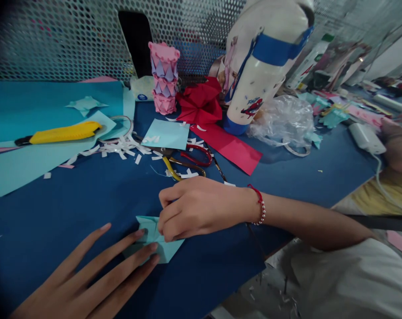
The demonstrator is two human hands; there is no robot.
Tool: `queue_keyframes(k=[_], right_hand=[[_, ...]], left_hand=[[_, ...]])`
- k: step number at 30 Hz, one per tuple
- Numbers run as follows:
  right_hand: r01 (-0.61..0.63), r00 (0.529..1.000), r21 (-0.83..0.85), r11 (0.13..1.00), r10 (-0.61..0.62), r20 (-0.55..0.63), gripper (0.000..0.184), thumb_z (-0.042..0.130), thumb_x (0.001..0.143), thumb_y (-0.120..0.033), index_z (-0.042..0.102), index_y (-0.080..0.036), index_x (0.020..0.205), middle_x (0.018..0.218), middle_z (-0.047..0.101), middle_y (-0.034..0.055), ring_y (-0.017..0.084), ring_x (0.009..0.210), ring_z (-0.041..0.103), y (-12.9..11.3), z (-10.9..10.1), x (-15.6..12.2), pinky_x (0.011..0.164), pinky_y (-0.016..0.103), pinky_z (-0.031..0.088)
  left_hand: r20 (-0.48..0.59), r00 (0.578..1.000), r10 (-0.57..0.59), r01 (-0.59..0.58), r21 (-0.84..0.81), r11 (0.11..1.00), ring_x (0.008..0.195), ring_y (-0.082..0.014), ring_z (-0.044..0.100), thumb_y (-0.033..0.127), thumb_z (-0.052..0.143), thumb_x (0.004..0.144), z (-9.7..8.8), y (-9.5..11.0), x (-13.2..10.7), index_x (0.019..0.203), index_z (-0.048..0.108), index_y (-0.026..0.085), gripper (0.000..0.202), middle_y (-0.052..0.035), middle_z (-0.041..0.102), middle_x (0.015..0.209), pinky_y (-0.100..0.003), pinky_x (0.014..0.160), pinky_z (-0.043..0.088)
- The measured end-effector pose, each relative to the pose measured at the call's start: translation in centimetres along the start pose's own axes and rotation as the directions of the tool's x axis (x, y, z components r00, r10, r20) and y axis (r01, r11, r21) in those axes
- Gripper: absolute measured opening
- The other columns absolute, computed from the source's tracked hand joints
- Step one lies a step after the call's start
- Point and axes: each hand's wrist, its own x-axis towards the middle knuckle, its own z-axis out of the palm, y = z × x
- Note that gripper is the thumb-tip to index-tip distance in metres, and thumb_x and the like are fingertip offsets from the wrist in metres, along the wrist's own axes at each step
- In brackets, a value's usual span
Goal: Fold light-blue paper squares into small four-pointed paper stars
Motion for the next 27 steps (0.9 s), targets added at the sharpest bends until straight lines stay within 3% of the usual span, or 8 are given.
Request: queue_keyframes(k=[5, 12, 18, 21, 27], right_hand=[[0.03, 0.999, -0.116, 0.993, -0.029, 0.014, 0.03, 0.049, 0.121, -0.025, 0.076, -0.019, 0.109, 0.109, 0.082, 0.004, 0.019, 0.101, 0.062, -0.3, 0.1, 0.0, 0.084, 0.034, 0.048], [0.043, 0.999, -0.146, 0.988, -0.041, 0.021, 0.031, 0.049, 0.121, -0.026, 0.077, -0.021, 0.11, 0.111, 0.082, 0.0017, 0.018, 0.101, 0.063, -0.3, 0.0, 0.0, 0.082, 0.035, 0.049], [0.034, 0.997, -0.108, 0.994, -0.042, -0.072, 0.021, 0.063, 0.116, -0.031, 0.08, -0.02, 0.109, 0.112, 0.084, -0.0005, 0.017, 0.101, 0.064, -0.3, -0.2, 0.0, 0.091, 0.032, 0.053], [0.024, 0.995, -0.134, 0.991, -0.036, -0.094, 0.021, 0.062, 0.117, -0.028, 0.08, -0.019, 0.11, 0.112, 0.084, -0.0005, 0.018, 0.103, 0.064, -0.4, -0.5, -0.3, 0.089, 0.032, 0.053], [-0.006, 0.994, -0.276, 0.961, -0.024, -0.106, 0.03, 0.052, 0.12, -0.022, 0.078, -0.02, 0.103, 0.121, 0.081, 0.0022, 0.018, 0.111, 0.063, -1.5, -0.5, -0.7, 0.084, 0.034, 0.051]], left_hand=[[-0.012, 1.0, -0.012, 0.011, -0.038, 0.999, 0.166, -0.0301, 0.033, 0.05, 0.05, 0.113, 0.0, 0.0, 0.1, 0.148, 0.071, 0.025, 0.048, -0.0003, 0.065, 0.161, -0.059, 0.144, 0.001], [0.002, 1.0, 0.0, 0.0, -0.005, 1.0, 0.165, -0.0321, 0.033, 0.059, 0.051, 0.111, 0.0, 0.0, 0.2, 0.145, 0.074, 0.027, 0.052, -0.0006, 0.061, 0.165, -0.06, 0.143, 0.001], [0.011, 1.0, -0.003, 0.004, -0.038, 0.999, 0.161, -0.0312, 0.039, 0.05, 0.054, 0.111, -0.1, 0.0, 0.2, 0.15, 0.07, 0.023, 0.05, -0.0011, 0.063, 0.165, -0.061, 0.143, 0.0], [0.006, 1.0, -0.007, 0.008, -0.048, 0.999, 0.159, -0.0299, 0.041, 0.049, 0.051, 0.111, -0.2, -0.1, 0.3, 0.148, 0.071, 0.025, 0.049, -0.0001, 0.066, 0.162, -0.059, 0.143, -0.001], [0.013, 1.0, 0.003, -0.003, -0.035, 0.999, 0.157, -0.0316, 0.042, 0.065, 0.053, 0.109, -0.1, -0.2, 0.4, 0.149, 0.072, 0.026, 0.059, -0.0009, 0.065, 0.162, -0.06, 0.142, -0.003]])
